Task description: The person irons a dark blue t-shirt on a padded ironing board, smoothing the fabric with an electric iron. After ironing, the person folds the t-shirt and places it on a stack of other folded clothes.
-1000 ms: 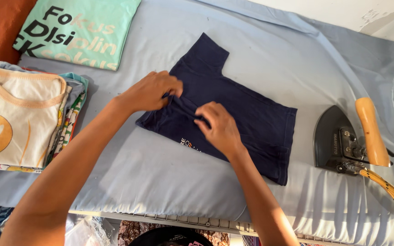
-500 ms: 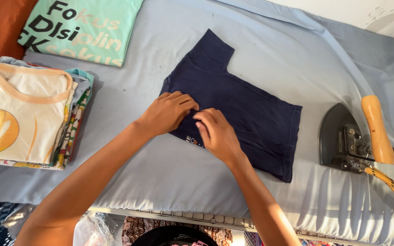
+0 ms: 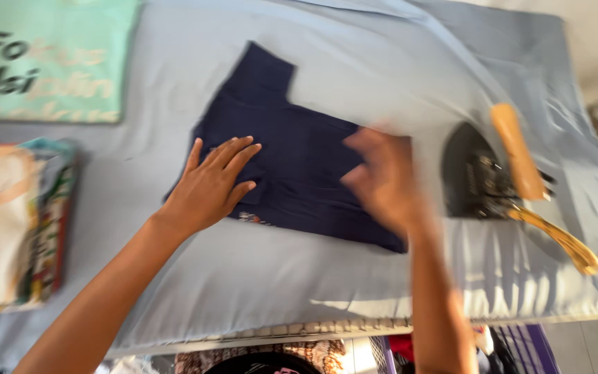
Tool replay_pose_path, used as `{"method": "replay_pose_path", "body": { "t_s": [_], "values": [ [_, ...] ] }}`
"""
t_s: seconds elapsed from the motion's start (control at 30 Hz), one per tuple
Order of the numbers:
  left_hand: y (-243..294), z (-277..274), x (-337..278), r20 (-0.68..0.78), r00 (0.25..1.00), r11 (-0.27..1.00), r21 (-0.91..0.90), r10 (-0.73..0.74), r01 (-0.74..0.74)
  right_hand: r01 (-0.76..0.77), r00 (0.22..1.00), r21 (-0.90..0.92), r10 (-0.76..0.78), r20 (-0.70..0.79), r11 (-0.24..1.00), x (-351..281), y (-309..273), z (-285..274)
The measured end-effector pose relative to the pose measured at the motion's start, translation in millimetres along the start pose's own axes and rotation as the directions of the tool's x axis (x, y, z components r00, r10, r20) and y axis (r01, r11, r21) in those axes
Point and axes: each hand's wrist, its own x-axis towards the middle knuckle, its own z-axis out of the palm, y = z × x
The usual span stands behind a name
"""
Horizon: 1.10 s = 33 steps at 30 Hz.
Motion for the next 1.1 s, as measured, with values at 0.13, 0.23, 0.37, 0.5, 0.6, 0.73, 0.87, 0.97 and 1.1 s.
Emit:
{"method": "replay_pose_path", "body": {
  "t_s": [0.13, 0.23, 0.37, 0.5, 0.6, 0.73, 0.87, 0.97, 1.1],
  "values": [
    [36.6, 27.5, 37.4, -0.08, 0.978, 0.98, -0.024, 0.194, -0.196, -0.343, 0.907, -0.927, -0.206, -0.368, 0.148, -16.1, 57.6, -151.6],
    [79.3, 78.7, 78.7, -0.063, 0.959, 0.96, -0.008, 0.278, -0.279, -0.626, 0.78, -0.76, 0.175, -0.601, 0.176, -29.5, 103.7, -182.6],
    [137.9, 131.1, 110.1, 0.195, 0.951, 0.971, -0.031, 0.239, -0.238, -0.651, 0.759, -0.691, 0.241, -0.605, 0.315, -36.7, 124.4, -197.3],
    [138.2, 134.1, 115.3, 0.238, 0.92, 0.951, -0.059, 0.31, -0.305, -0.548, 0.802, -0.51, 0.244, -0.545, 0.663, -46.9, 103.9, -199.1],
    [103.5, 121.3, 120.3, 0.038, 0.95, 0.866, -0.423, 0.309, -0.265, -0.293, 0.908, -0.477, 0.086, -0.41, 0.828, -43.1, 88.6, -186.8],
    [27.0, 80.7, 135.9, -0.075, 0.99, 0.954, -0.266, 0.121, -0.137, 0.015, 0.991, -0.55, -0.085, -0.103, 0.835, 2.5, 74.9, -170.5],
    [-55.3, 45.2, 128.8, 0.032, 0.999, 0.992, 0.125, -0.02, 0.015, 0.109, 0.992, -0.603, -0.044, 0.121, 0.79, 39.1, 61.7, -119.5],
    [-110.4, 34.0, 115.7, 0.037, 0.997, 0.987, 0.143, -0.073, 0.067, 0.071, 0.997, -0.716, -0.022, 0.077, 0.694, 55.4, 51.5, -99.4],
    [-145.4, 40.2, 99.7, -0.102, 0.994, 0.995, 0.083, -0.048, 0.057, 0.043, 0.999, -0.743, -0.051, 0.012, 0.668, 58.3, 52.4, -78.0]
  ]
}}
